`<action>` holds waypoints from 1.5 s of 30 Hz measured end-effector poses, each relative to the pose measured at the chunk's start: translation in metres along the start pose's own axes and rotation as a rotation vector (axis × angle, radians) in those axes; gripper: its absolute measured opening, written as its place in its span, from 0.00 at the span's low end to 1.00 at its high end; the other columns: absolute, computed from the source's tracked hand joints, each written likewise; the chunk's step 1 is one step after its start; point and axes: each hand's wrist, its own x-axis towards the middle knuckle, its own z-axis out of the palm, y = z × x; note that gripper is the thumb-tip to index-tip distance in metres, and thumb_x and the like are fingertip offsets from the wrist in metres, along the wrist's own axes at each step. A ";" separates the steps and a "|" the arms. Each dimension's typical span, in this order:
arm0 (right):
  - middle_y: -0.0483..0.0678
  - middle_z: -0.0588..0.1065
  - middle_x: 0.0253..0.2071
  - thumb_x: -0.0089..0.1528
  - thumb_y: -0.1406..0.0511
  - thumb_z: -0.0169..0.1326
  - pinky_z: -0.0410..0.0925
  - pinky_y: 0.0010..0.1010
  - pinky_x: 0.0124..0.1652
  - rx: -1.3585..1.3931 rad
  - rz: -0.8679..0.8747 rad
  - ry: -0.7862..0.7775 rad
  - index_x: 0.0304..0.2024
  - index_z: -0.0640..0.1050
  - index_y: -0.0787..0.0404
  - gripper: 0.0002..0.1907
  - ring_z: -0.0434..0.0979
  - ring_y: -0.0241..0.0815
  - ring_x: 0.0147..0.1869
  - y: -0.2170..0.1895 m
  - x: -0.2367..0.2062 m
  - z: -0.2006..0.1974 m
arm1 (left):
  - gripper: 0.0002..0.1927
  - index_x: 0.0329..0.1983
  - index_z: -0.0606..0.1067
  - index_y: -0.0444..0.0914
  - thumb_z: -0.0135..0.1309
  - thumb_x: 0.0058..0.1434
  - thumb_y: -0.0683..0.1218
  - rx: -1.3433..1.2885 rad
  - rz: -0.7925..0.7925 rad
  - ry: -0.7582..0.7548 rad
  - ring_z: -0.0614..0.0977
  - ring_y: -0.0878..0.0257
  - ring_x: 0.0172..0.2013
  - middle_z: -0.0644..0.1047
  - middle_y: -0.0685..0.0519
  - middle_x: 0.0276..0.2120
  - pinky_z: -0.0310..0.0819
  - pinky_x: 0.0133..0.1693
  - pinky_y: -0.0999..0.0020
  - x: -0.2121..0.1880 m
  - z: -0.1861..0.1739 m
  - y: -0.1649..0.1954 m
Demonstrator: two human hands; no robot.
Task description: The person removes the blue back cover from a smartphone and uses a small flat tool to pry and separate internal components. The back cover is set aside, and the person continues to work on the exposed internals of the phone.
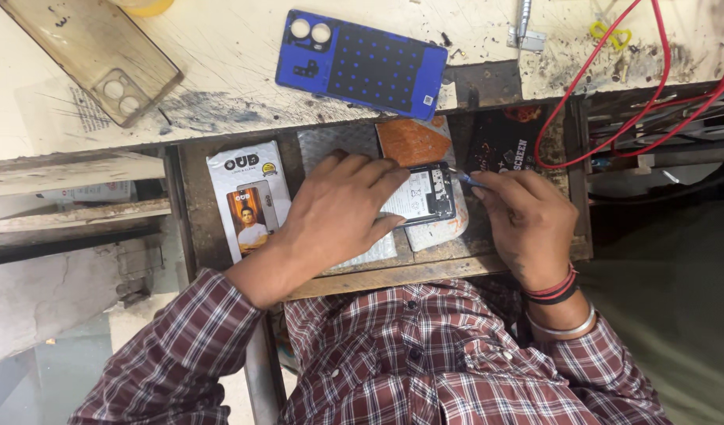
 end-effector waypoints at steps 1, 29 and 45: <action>0.46 0.78 0.39 0.63 0.68 0.65 0.69 0.33 0.36 -0.031 -0.005 0.007 0.47 0.84 0.55 0.10 0.78 0.44 0.37 0.000 0.001 -0.002 | 0.29 0.60 0.75 0.37 0.60 0.61 0.57 -0.038 -0.008 -0.003 0.76 0.53 0.54 0.78 0.49 0.56 0.66 0.56 0.51 0.001 0.003 -0.003; 0.43 0.75 0.35 0.62 0.64 0.67 0.69 0.35 0.38 -0.356 -0.189 -0.131 0.48 0.86 0.51 0.12 0.76 0.44 0.39 -0.016 0.024 -0.038 | 0.29 0.56 0.79 0.42 0.65 0.55 0.60 -0.220 0.046 0.111 0.74 0.53 0.58 0.78 0.54 0.56 0.63 0.61 0.51 0.003 0.023 -0.014; 0.43 0.76 0.36 0.62 0.62 0.68 0.69 0.35 0.38 -0.351 -0.172 -0.119 0.48 0.86 0.50 0.12 0.78 0.45 0.40 -0.016 0.024 -0.039 | 0.29 0.56 0.79 0.42 0.64 0.55 0.60 -0.234 0.022 0.081 0.75 0.53 0.57 0.78 0.54 0.56 0.65 0.59 0.51 0.005 0.022 -0.012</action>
